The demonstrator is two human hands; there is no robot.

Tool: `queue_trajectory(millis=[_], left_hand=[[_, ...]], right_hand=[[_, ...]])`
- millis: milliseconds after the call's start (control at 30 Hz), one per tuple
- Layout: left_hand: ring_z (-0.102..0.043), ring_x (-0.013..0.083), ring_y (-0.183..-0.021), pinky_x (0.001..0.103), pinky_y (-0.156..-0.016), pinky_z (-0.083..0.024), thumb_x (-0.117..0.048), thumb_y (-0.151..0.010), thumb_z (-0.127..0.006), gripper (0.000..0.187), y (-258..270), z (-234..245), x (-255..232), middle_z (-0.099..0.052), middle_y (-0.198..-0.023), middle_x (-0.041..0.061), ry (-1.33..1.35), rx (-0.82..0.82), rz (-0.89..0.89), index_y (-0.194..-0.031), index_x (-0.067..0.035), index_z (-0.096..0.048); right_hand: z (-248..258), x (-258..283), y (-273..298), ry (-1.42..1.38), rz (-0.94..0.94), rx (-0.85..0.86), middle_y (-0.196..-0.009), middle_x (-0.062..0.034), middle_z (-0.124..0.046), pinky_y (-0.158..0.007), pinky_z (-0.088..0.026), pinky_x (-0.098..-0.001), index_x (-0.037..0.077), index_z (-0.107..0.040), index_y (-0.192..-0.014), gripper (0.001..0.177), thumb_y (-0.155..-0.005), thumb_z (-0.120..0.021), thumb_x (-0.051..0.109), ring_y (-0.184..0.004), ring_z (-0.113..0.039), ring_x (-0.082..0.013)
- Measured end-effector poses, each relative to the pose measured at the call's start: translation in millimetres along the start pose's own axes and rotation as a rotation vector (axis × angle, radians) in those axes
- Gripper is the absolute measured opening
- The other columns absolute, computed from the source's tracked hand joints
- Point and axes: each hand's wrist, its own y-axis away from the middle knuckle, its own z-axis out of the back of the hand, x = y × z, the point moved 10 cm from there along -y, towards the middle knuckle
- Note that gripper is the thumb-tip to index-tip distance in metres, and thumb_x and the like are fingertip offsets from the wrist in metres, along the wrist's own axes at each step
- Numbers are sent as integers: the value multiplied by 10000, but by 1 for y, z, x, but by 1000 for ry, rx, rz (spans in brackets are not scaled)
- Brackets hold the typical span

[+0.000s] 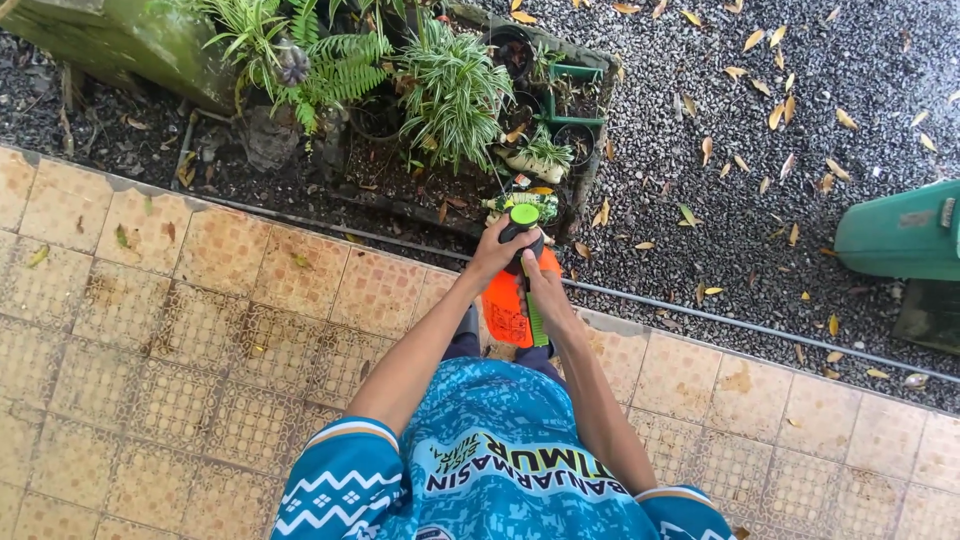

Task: Using a manual pressure sprayer to water a variety of potted plants in an outdoor setting.

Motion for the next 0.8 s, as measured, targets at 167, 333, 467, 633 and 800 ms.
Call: queue_trajectory(millis=[167, 333, 467, 633, 800], left_hand=[[-640, 124, -972, 341, -806, -553, -414, -757, -920, 500, -2, 1, 8, -735, -991, 89, 0, 14, 28, -1116, -115, -742], [-634, 104, -955, 305, -795, -554, -404, -733, -934, 496, 0, 3, 12, -732, -979, 59, 29, -7, 46, -1098, -128, -745], [-634, 104, -945, 293, -788, -556, -409, -732, -944, 511, -6, 8, 18, -727, -971, 60, 37, -10, 45, -1101, -117, -745], [-642, 92, -946, 277, -782, -562, -419, -725, -946, 508, -5, 7, 16, -733, -976, 45, 28, -2, 52, -1102, -144, -746], [-652, 129, -959, 309, -782, -559, -469, -740, -945, 575, -20, 20, 43, -726, -999, 86, 1, 13, 48, -1132, -107, -732]], right_hand=[[2, -1, 4, -8, -18, -4, -568, -36, -503, -385, -477, -268, 26, -591, -810, 597, -1053, -491, 561, -407, -540, -144], [1, -4, 4, -3, -11, 0, -570, -43, -510, -384, -483, -272, 15, -592, -819, 599, -1064, -476, 549, -406, -547, -149], [0, -3, 4, -10, -6, -1, -566, -47, -514, -378, -489, -280, 10, -597, -816, 612, -1057, -489, 563, -403, -552, -155], [2, -5, 3, -16, 1, -11, -565, -50, -509, -378, -488, -279, 6, -591, -816, 604, -1055, -495, 552, -401, -546, -155], [5, -8, 0, -37, 10, -22, -566, -52, -517, -366, -484, -287, 10, -606, -810, 622, -1041, -523, 582, -396, -553, -159]])
